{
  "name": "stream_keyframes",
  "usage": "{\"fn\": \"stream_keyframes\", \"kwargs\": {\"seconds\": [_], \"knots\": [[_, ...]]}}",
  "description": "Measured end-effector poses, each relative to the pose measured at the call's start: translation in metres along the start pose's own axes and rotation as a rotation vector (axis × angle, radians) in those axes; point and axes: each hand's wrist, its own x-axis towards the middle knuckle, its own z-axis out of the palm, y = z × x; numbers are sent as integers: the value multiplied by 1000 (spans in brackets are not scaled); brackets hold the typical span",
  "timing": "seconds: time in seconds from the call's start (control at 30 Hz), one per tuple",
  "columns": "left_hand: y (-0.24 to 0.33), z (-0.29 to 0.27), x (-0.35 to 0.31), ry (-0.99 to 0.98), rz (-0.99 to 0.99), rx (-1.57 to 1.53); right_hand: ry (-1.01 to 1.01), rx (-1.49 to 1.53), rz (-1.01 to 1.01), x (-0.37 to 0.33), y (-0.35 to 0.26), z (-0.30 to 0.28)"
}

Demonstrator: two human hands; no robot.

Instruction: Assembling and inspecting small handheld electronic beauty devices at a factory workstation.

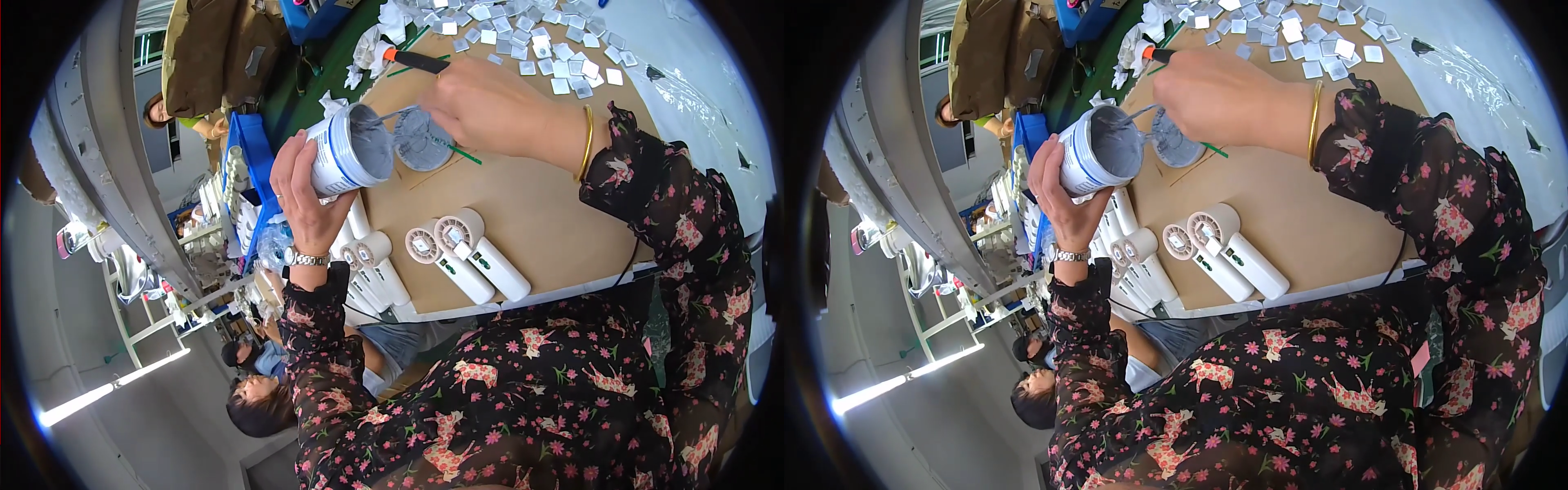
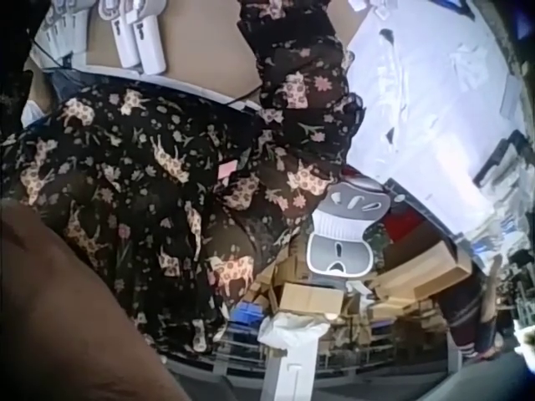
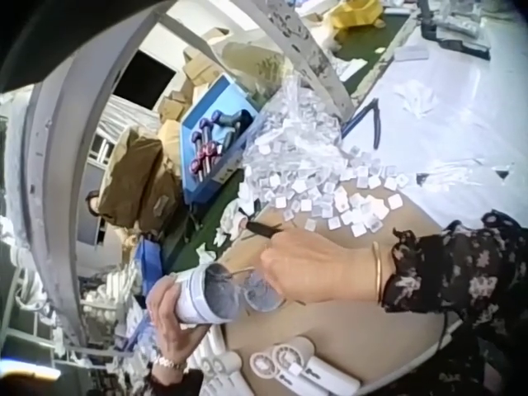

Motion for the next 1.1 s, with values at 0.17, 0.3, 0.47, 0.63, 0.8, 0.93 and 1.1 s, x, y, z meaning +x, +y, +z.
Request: {"fn": "stream_keyframes", "kwargs": {"seconds": [0.17,0.3,0.47,0.63,0.8,0.93,1.1], "knots": [[-2,2,-3,53,30,50,-77,185,127,0,6,0],[-3,6,-3,68,58,83,-104,326,170,2,8,-1],[-3,9,-2,79,85,92,-244,436,333,3,4,-9],[-2,11,-2,106,99,98,-255,530,460,2,1,-10],[-1,14,-2,133,101,103,-252,563,465,-2,1,-11],[-2,12,-1,115,98,109,-283,520,418,-5,-3,-13],[0,12,2,98,62,88,-73,229,-4,-17,-5,-10]]}}
